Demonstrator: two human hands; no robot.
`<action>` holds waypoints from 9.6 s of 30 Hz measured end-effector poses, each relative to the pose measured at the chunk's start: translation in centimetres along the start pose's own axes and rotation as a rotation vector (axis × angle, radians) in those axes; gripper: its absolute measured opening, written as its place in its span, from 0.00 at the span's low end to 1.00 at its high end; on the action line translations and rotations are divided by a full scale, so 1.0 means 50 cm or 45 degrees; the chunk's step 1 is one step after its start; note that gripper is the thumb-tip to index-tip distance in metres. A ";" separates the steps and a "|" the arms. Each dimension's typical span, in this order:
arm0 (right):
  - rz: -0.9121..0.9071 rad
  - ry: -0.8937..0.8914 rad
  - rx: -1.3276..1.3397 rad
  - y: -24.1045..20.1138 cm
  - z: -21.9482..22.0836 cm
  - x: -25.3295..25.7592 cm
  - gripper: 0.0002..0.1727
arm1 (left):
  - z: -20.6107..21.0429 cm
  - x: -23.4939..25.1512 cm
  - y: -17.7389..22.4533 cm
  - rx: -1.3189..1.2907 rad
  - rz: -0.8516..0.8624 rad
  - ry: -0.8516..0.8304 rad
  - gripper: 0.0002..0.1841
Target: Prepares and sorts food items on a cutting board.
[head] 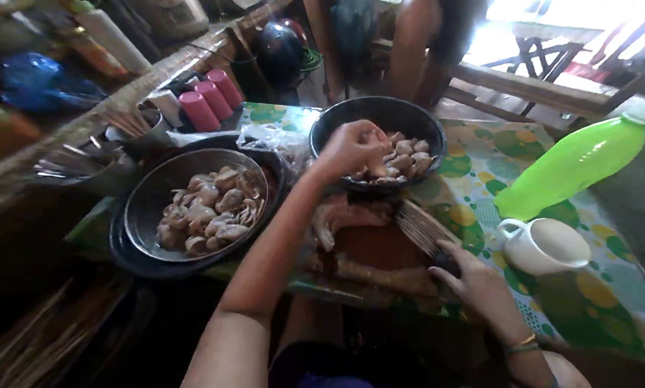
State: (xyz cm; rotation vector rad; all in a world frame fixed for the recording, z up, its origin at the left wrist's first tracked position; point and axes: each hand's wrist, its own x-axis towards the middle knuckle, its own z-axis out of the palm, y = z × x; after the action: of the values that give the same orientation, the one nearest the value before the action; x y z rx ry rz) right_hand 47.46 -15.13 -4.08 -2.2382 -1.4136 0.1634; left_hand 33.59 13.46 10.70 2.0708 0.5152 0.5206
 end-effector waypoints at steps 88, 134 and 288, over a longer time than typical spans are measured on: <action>-0.128 0.224 -0.405 -0.241 -0.088 -0.096 0.30 | 0.240 -0.307 -0.165 0.338 -0.132 0.112 0.11; 0.324 0.251 0.670 -0.082 -0.062 -0.072 0.35 | 0.311 -0.201 -0.035 0.622 -0.320 -0.240 0.21; 0.631 0.485 1.011 -0.029 0.007 -0.026 0.37 | -0.326 0.094 -0.260 1.212 -0.513 -0.187 0.14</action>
State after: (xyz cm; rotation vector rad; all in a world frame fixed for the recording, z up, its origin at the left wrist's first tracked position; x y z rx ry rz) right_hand 45.55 -15.66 -3.93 -1.7542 -0.4428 0.3633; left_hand 26.54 33.49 8.48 2.7384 1.2249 -0.1760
